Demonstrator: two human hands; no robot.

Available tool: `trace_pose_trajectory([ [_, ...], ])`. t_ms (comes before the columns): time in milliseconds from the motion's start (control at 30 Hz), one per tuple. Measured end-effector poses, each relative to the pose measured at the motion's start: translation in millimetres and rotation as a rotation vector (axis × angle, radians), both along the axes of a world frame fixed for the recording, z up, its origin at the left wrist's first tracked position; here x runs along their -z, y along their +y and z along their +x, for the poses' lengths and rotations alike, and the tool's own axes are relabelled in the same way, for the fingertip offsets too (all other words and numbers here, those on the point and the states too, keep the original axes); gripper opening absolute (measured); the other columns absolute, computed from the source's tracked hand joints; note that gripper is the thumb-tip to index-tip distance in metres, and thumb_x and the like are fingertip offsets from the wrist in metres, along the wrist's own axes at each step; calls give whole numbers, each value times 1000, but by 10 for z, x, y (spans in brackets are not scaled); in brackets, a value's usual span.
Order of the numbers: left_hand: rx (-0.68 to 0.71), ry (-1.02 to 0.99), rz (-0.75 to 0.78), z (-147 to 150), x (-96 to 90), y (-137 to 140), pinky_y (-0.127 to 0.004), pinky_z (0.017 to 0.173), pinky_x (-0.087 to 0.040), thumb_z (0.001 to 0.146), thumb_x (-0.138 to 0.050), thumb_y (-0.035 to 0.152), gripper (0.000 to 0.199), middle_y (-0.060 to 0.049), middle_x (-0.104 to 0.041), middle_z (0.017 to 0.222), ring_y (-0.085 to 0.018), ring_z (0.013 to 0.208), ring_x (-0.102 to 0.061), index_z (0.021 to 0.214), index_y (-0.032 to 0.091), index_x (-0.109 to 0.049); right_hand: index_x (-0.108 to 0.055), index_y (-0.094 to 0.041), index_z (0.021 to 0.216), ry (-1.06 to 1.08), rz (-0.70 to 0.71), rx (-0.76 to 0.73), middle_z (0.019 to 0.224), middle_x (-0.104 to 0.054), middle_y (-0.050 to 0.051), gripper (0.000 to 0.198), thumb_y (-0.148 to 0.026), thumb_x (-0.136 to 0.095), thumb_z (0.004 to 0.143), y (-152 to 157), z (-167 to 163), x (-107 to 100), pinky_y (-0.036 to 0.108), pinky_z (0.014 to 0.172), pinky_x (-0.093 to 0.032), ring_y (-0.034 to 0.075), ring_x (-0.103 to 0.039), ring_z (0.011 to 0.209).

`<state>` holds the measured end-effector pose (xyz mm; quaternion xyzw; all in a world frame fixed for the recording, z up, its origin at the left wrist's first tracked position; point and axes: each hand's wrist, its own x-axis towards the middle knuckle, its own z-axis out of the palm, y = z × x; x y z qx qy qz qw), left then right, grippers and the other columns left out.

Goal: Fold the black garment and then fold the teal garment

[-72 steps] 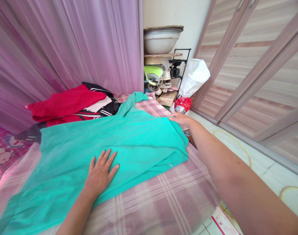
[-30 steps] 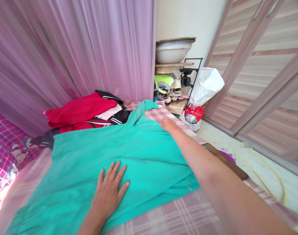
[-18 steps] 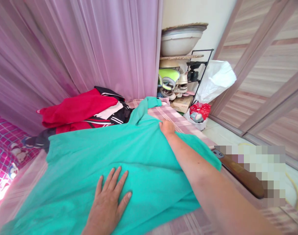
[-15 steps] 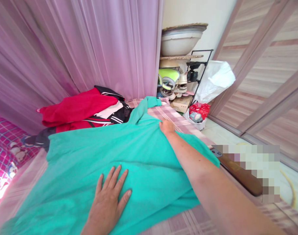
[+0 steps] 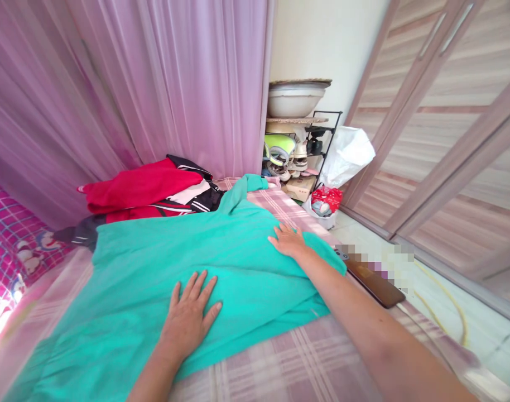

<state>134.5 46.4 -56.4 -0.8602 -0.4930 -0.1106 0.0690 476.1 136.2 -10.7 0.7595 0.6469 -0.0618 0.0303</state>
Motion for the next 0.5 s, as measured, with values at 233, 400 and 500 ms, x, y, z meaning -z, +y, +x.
trace_pose_trajectory([
  [233, -14, -9, -54, 29, -25, -16, -57, 116, -22, 95, -36, 57, 57, -3, -38, 156, -28, 143, -34, 149, 36, -36, -24, -29, 155, 103, 182, -233, 164, -13, 6, 62, -55, -22, 99, 119, -801, -35, 59, 117, -8, 26, -9, 150],
  [400, -29, -14, -95, 59, -70, -32, -58, 116, -20, 95, -35, 59, 58, -4, -38, 156, -29, 144, -31, 149, 36, -36, -28, -24, 154, 125, -76, -188, 163, -17, 9, 62, -53, -27, 99, 112, -910, -79, 61, 115, -14, 28, -15, 149],
  [500, -33, -26, -136, 76, -101, -50, -60, 116, -18, 95, -33, 61, 60, -5, -35, 157, -30, 146, -28, 149, 35, -35, -31, -25, 153, 112, 30, -234, 160, -26, 10, 59, -48, -30, 99, -131, -902, -230, 57, 116, -18, 28, -23, 147],
])
